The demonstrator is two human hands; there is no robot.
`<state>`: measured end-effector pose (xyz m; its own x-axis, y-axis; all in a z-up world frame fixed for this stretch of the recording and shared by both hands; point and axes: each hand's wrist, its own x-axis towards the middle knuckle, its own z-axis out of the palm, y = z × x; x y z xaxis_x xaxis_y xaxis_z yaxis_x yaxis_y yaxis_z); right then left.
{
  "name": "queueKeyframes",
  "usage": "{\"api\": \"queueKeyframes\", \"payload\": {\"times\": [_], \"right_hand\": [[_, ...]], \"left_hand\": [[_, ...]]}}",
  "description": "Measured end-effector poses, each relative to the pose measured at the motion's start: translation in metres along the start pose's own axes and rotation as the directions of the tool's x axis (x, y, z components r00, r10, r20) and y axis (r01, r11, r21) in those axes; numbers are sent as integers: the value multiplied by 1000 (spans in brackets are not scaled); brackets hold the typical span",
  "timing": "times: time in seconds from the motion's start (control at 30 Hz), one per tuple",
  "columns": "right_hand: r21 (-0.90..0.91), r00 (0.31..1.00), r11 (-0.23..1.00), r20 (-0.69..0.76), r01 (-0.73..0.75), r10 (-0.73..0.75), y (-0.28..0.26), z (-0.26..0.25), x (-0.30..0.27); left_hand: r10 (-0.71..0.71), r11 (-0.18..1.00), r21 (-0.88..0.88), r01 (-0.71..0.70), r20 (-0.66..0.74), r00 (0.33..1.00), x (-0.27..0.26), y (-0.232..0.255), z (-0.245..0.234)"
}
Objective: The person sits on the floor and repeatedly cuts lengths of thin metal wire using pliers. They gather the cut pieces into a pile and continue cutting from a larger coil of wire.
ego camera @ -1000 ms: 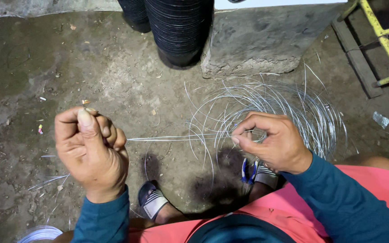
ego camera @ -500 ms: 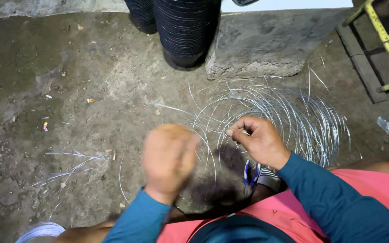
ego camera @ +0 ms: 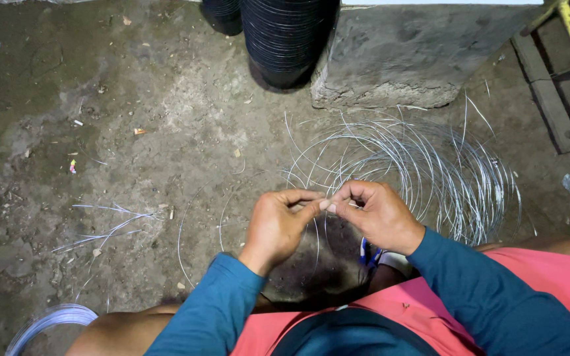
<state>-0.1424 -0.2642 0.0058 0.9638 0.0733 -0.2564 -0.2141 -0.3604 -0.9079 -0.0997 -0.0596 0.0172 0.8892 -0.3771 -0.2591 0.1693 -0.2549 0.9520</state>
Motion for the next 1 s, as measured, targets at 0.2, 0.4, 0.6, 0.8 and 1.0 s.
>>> {"api": "queueKeyframes", "payload": {"times": [0.2, 0.4, 0.6, 0.8, 1.0], "right_hand": [[263, 983, 963, 182, -61, 12, 1, -8, 5], [328, 983, 934, 161, -141, 92, -4, -12, 4], [266, 980, 946, 125, -183, 154, 0, -9, 5], [248, 989, 959, 88, -135, 116, 11, -2, 6], [115, 996, 990, 26, -86, 84, 12, 4, 5]], "left_hand": [[-23, 1000, -8, 23, -13, 1000, 1, -3, -1], [11, 1000, -20, -13, -63, 998, -2, 1, -1], [-11, 1000, -6, 11, -80, 997, -3, -4, 1], [71, 995, -70, -73, -35, 997, -7, -6, 10], [439, 818, 451, -357, -88, 894, -22, 3, 20]]}}
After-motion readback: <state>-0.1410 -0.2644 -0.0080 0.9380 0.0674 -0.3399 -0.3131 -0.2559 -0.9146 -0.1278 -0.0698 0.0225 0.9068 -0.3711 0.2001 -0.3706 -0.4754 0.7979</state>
